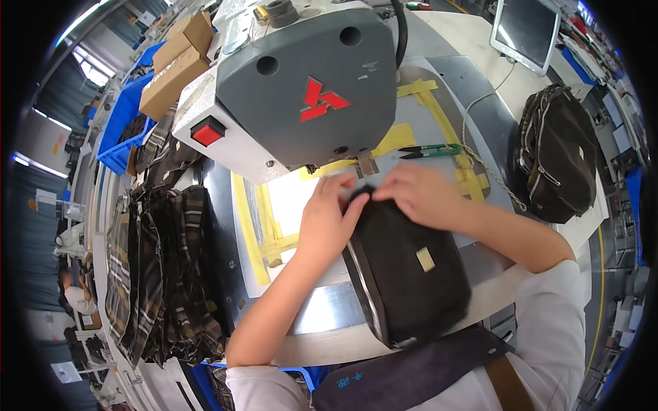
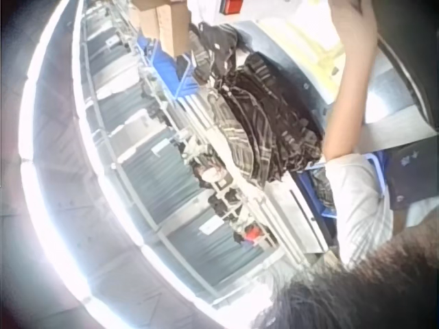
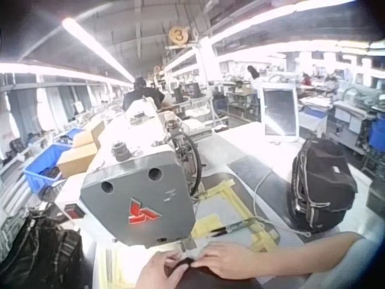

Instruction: The person operates an industrial sewing machine to stitch a black fabric bag. They repeatedly align the bag's edge under the needle, sew short segments, and trim threads with scissors. The person handles multiple bags, moving finished ones aside and picking up new ones from a nearby stack.

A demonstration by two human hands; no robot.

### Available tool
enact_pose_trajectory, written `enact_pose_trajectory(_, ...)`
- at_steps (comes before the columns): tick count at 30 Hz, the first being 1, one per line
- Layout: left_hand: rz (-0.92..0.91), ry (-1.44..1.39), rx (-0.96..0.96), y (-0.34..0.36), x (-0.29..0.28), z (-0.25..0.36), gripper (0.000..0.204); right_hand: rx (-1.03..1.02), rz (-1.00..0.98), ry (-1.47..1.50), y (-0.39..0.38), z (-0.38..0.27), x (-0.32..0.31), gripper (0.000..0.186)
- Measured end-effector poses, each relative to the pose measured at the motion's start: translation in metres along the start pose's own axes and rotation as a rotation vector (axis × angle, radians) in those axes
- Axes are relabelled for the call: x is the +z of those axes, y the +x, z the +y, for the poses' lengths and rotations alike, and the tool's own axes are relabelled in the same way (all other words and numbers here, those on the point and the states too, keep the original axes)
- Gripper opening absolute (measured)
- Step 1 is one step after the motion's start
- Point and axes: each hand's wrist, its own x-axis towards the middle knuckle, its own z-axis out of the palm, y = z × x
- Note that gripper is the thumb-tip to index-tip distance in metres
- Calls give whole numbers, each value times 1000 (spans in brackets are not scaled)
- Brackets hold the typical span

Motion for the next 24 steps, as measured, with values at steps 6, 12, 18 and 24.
enact_pose_trajectory(6, -545, -248, -193, -32, -22, 0, 16, -247, -140, 210, -31, -45, -8, 13)
enact_pose_trajectory(12, -470, -315, -98, -37, -21, -4, 16, 160, 79, -369, -15, 21, -42, 26)
enact_pose_trajectory(18, -489, -365, -158, -36, -23, -10, 18, 164, -162, -539, -10, 27, -50, 18)
enact_pose_trajectory(24, -586, -382, -162, -30, -27, -10, 20, -233, -295, -521, 33, -22, -45, 22)
